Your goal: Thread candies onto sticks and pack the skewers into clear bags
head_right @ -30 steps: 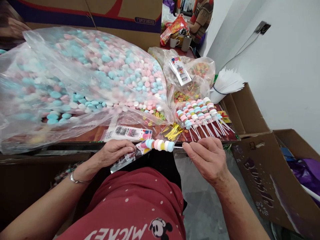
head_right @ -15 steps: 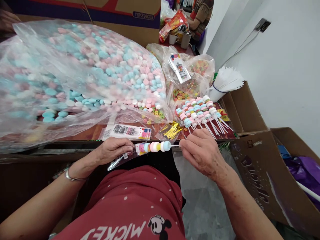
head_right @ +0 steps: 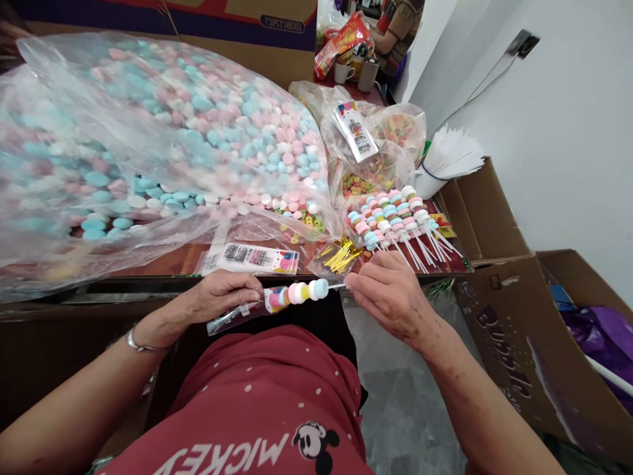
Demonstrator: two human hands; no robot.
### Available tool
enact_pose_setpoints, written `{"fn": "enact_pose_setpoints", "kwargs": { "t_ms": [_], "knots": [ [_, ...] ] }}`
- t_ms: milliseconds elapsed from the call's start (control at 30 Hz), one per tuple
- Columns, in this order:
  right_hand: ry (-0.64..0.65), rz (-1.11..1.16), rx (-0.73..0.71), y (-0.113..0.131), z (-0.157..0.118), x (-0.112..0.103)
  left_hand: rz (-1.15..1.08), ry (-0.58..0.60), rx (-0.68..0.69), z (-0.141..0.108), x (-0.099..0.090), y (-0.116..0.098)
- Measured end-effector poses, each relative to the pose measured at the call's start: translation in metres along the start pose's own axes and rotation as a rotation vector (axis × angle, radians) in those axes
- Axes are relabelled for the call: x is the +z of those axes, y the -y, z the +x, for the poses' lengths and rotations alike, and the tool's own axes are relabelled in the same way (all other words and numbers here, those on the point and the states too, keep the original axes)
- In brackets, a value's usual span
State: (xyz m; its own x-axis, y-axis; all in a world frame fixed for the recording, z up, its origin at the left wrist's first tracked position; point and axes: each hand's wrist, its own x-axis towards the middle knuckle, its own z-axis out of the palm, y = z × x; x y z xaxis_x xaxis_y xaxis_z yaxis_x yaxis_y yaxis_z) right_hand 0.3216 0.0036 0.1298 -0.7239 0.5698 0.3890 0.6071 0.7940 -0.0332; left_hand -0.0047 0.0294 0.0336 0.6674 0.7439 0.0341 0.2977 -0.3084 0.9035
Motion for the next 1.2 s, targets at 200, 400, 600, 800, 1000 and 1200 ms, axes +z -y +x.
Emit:
{"fn": "enact_pose_setpoints", "kwargs": {
  "t_ms": [200,400,600,800,1000,1200],
  "knots": [
    [0.044,0.025,-0.007,0.001,-0.001,0.009,0.003,0.037,0.030,0.001,0.001,0.000],
    [-0.024,0.107,-0.034,-0.004,-0.007,0.015,-0.019,0.098,0.034,0.000,0.000,0.002],
    [0.050,0.046,0.020,0.003,-0.001,0.012,-0.050,0.183,0.014,0.000,0.002,0.004],
    [0.065,-0.005,-0.014,0.005,0.004,0.011,-0.187,0.282,-0.093,0.001,0.002,-0.001],
    [0.080,0.010,-0.018,0.002,0.004,0.013,-0.379,0.366,-0.214,0.002,0.014,-0.017],
    [0.125,0.022,-0.067,0.000,0.011,0.010,-0.404,0.377,-0.229,0.003,0.028,-0.019]
  ]
}}
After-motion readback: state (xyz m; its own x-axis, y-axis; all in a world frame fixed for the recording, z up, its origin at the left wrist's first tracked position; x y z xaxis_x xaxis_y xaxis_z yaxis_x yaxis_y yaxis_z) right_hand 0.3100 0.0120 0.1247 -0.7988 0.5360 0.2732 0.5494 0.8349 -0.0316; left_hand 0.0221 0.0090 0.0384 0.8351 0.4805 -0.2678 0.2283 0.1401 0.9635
